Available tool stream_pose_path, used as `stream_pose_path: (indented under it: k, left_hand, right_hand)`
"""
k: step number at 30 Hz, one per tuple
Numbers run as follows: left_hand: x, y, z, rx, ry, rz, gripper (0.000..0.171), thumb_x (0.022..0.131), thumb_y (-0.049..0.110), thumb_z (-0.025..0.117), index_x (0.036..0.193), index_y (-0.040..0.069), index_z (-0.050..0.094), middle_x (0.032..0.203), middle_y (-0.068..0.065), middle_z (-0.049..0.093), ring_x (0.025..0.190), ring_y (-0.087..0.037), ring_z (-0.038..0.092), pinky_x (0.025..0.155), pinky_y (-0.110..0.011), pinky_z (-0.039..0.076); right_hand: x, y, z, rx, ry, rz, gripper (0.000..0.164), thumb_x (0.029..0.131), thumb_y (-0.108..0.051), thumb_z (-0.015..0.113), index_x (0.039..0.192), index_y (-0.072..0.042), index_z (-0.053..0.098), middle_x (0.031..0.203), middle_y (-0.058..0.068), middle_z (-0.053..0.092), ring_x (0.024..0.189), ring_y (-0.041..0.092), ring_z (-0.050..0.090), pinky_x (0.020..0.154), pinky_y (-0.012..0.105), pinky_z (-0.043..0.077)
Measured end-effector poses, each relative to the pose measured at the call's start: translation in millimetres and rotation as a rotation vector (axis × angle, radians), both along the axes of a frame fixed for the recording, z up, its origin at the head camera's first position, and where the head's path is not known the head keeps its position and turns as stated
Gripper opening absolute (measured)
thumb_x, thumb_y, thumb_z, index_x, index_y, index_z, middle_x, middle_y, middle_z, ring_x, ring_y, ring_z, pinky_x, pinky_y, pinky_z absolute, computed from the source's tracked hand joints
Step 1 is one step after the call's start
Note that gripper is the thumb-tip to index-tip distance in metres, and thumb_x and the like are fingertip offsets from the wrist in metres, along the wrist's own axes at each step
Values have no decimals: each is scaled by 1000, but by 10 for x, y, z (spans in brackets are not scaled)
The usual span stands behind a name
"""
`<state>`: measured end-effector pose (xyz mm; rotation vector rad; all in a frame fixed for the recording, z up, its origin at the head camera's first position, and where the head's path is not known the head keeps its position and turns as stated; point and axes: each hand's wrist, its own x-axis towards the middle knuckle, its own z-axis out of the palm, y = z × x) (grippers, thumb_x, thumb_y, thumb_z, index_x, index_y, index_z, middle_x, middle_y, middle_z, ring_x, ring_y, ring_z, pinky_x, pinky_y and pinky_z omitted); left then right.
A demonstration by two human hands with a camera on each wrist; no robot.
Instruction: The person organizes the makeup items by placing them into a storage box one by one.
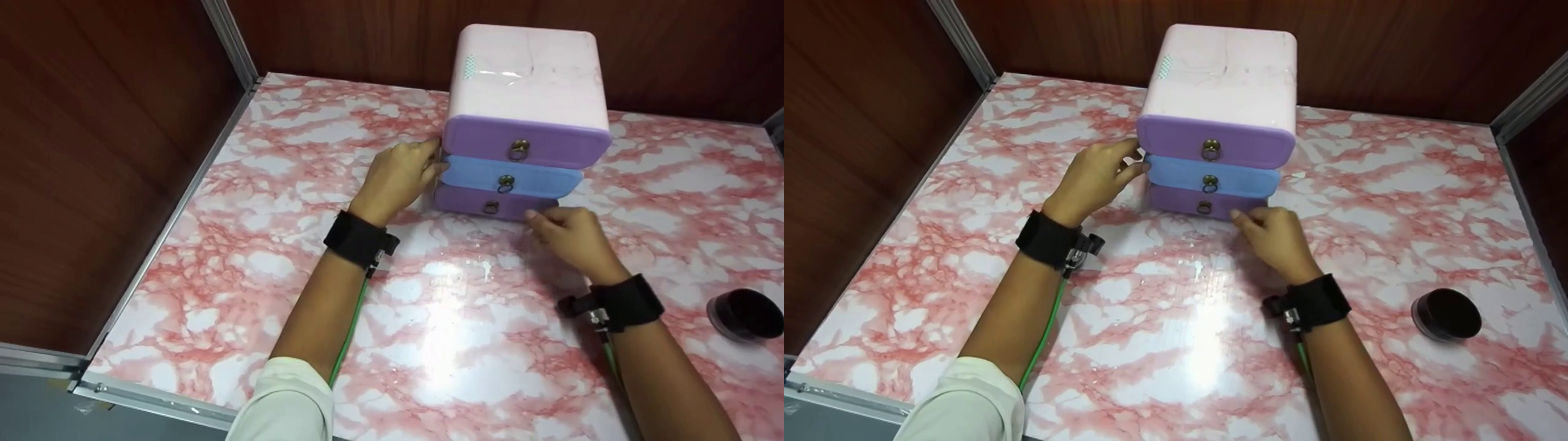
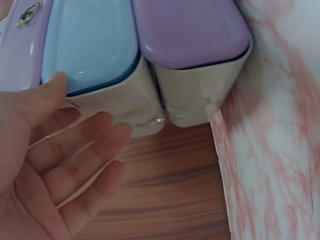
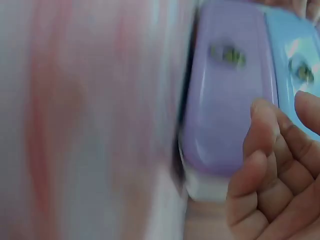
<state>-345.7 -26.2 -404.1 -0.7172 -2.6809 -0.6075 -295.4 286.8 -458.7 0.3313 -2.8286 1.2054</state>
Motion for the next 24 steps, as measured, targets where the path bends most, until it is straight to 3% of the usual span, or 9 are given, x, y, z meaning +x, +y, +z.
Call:
stream_pose_path:
  k: [5, 12, 24]
  left_hand:
    - [-7, 2, -14, 22, 46, -32, 28, 96, 35, 61, 108, 10, 68, 91, -3, 72, 81, -19, 68, 68, -36, 54]
    - [-23, -29, -19, 5, 22, -8, 26, 97, 35, 60, 108, 14, 71, 88, -2, 72, 78, -17, 68, 67, -37, 53]
    - [-8, -39, -17, 12, -33, -23, 30, 94, 41, 61, 106, 15, 71, 85, -2, 71, 77, -20, 68, 64, -39, 52]
  right_hand:
    - [1, -120, -99, -35, -65, 58, 53, 96, -47, 58, 72, -1, 68, 62, 10, 59, 49, 15, 44, 46, 28, 40]
    - [-113, -225, -162, -144, -210, 61, 49, 96, -45, 59, 90, 3, 73, 72, 12, 65, 61, 18, 59, 53, 30, 51]
    - [-203, -440, -216, -345, -496, 115, 44, 96, -32, 63, 110, 10, 67, 84, 16, 71, 64, 18, 66, 59, 31, 57]
